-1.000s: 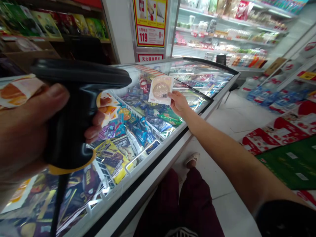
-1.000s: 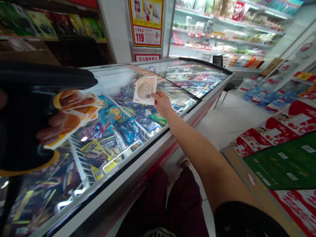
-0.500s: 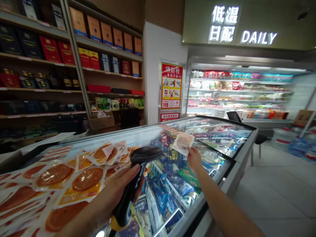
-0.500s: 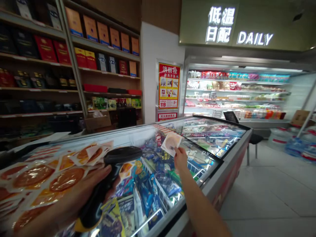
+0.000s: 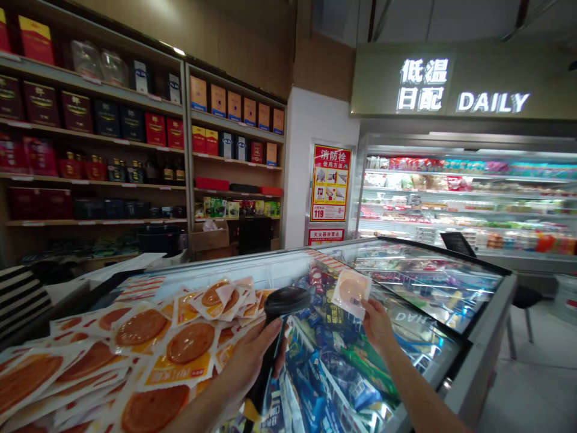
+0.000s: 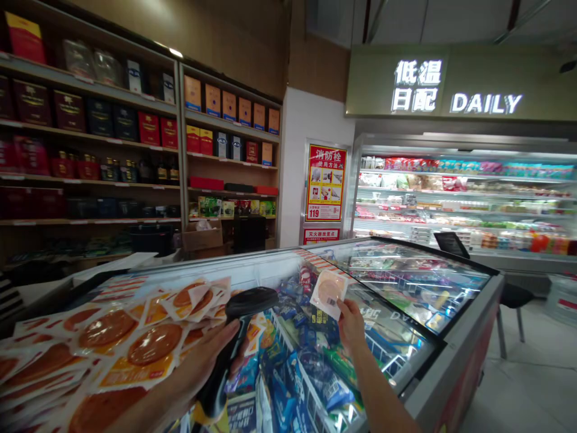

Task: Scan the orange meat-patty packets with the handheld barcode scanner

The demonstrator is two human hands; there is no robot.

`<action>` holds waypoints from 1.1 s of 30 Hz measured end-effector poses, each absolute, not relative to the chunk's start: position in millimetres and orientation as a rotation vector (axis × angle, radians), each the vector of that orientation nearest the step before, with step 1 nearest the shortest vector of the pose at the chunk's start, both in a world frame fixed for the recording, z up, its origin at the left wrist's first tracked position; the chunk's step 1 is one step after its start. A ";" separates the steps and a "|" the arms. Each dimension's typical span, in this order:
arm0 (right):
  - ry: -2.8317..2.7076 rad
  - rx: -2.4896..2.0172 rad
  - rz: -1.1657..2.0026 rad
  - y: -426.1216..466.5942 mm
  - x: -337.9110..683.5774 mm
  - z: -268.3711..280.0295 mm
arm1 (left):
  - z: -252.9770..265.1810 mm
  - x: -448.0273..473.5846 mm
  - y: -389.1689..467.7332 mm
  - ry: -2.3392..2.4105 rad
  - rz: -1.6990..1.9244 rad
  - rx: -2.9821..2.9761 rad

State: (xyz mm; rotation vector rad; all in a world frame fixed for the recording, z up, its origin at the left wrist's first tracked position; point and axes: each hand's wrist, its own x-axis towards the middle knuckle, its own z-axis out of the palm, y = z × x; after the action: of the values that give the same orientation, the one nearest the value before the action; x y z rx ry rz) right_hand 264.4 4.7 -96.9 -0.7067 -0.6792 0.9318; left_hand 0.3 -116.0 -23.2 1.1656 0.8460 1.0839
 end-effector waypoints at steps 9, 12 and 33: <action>-0.698 -0.708 0.909 25.8 265.3 -94.1 | -25.0 1.8 -123.2 0.867 1.007 1.190; -0.713 -0.729 0.931 25.1 266.2 -95.3 | -21.2 0.7 -125.4 0.843 0.964 1.171; -0.758 -0.905 0.731 26.6 246.5 -93.6 | -24.8 -12.5 -103.2 0.846 1.150 1.130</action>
State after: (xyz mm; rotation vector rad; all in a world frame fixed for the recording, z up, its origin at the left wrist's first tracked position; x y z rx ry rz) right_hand 246.5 26.6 -93.6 -0.9051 -0.7582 0.7312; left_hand -12.5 -103.2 -24.8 1.1302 0.8456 1.1500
